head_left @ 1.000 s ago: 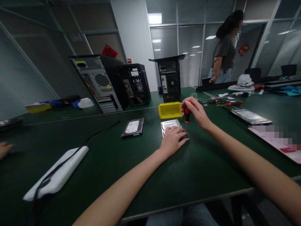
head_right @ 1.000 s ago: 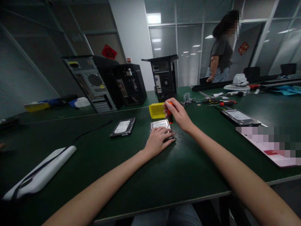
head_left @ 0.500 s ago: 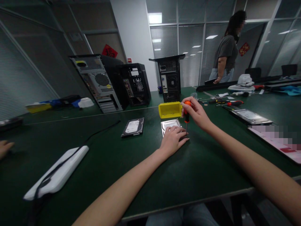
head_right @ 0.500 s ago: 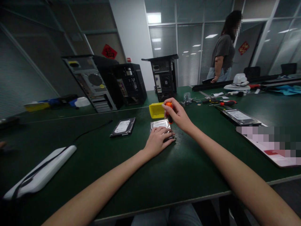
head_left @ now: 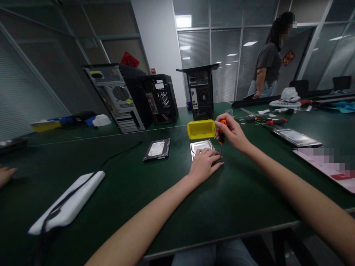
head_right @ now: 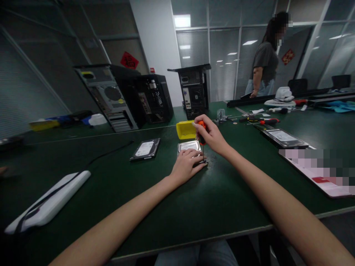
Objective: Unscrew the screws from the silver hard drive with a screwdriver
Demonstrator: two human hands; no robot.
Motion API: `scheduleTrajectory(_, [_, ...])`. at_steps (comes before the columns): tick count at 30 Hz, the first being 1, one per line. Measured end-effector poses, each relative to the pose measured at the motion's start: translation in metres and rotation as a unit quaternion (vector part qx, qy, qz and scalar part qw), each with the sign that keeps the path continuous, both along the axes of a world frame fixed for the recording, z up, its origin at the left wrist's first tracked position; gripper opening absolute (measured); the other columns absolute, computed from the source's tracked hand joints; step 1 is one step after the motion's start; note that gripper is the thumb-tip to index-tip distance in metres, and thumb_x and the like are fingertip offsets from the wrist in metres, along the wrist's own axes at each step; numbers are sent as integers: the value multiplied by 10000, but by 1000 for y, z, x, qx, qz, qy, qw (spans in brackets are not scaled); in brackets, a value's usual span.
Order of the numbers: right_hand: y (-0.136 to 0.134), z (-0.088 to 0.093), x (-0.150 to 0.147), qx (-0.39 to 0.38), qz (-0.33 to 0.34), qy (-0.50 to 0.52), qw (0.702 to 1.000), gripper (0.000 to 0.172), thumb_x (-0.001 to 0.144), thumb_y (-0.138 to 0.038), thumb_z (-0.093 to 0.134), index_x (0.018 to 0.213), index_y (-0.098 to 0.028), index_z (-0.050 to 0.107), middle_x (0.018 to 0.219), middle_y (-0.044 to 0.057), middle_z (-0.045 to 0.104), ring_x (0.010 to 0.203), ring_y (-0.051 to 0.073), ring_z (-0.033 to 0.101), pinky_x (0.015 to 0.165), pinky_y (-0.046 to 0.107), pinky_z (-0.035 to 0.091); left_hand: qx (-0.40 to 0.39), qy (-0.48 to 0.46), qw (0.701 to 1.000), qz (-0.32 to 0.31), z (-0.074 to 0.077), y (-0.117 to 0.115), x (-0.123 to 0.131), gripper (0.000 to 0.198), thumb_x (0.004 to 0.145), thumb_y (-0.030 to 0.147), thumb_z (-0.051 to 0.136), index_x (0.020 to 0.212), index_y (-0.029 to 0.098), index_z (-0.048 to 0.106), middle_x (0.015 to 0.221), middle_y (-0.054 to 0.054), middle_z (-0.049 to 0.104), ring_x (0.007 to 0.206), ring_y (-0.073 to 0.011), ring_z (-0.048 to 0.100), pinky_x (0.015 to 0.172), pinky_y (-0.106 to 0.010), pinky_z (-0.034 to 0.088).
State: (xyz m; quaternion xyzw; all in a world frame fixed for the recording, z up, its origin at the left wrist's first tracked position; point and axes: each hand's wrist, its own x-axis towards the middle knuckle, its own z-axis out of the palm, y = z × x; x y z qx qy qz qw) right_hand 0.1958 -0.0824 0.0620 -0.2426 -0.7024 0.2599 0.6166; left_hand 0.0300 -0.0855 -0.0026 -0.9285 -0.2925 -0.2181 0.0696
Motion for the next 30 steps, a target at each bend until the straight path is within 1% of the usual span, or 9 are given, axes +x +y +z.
scheduleTrajectory(4, [-1, 2, 1, -2, -6, 4, 1000, 168, 899, -381, 513, 897, -216, 481, 657, -42, 510, 516, 80, 532, 501, 215, 453, -1, 0, 1000, -1, 0, 0, 0, 275, 932, 399, 497, 1100, 256, 662, 1161, -20, 643, 1074, -218, 518, 880, -392, 341])
scheduleTrajectory(7, [-2, 3, 2, 8, -11, 7, 1000, 188, 882, -386, 543, 896, -200, 520, 738, -24, 541, 587, 76, 551, 566, 215, 471, 0, -1, 1000, 1, 0, 0, 0, 275, 929, 403, 503, 1099, 258, 664, 1167, -17, 640, 1077, -217, 518, 887, -392, 342])
scheduleTrajectory(9, [-4, 4, 3, 9, -5, 7, 1000, 231, 907, -409, 493, 911, -186, 557, 798, -3, 563, 640, 81, 567, 624, 226, 485, -1, 0, 1000, 0, 0, 0, 0, 276, 929, 403, 502, 1100, 260, 665, 1168, -17, 639, 1077, -216, 518, 890, -392, 343])
scheduleTrajectory(12, [-6, 5, 4, -3, 12, 14, 1000, 347, 955, -438, 362, 959, -183, 597, 858, 21, 589, 699, 98, 586, 690, 253, 497, -3, 2, 1000, 1, 1, -1, 0, 277, 931, 402, 497, 1102, 262, 665, 1163, -20, 640, 1078, -216, 518, 888, -392, 345])
scheduleTrajectory(16, [-6, 4, 5, -13, 22, 24, 999, 314, 942, -431, 404, 1024, -197, 597, 977, 37, 607, 736, 104, 592, 725, 268, 499, -4, 1, 1000, 1, 2, -1, 0, 278, 932, 406, 494, 1100, 266, 666, 1164, -21, 640, 1081, -218, 516, 885, -394, 344])
scheduleTrajectory(18, [-6, 4, 5, -6, 16, 23, 1000, 300, 932, -430, 430, 1016, -195, 598, 963, 35, 606, 730, 102, 587, 717, 261, 495, -5, 2, 1000, 1, 2, -1, 0, 281, 935, 405, 488, 1104, 266, 665, 1167, -24, 639, 1082, -219, 514, 883, -392, 344])
scheduleTrajectory(22, [-3, 4, 4, 6, 4, 26, 1000, 254, 901, -416, 498, 953, -183, 585, 909, 26, 600, 689, 90, 570, 644, 234, 477, -2, 3, 1000, 1, 1, -1, 0, 279, 936, 404, 487, 1093, 260, 667, 1159, -27, 642, 1077, -218, 516, 884, -390, 344])
scheduleTrajectory(26, [0, 2, 1, -1, 17, 36, 999, 204, 875, -385, 553, 914, -185, 534, 822, 5, 597, 650, 85, 566, 631, 236, 478, 1, 6, 1000, 2, 1, 0, 1, 277, 931, 408, 494, 1084, 256, 669, 1157, -26, 643, 1074, -218, 519, 883, -389, 344])
scheduleTrajectory(30, [-1, 3, -1, -12, 26, 39, 999, 207, 859, -383, 578, 866, -198, 486, 715, -23, 583, 593, 83, 564, 576, 230, 474, 1, 4, 1000, 2, 1, 0, 1, 276, 932, 406, 495, 1086, 255, 668, 1160, -20, 642, 1077, -216, 519, 878, -390, 343])
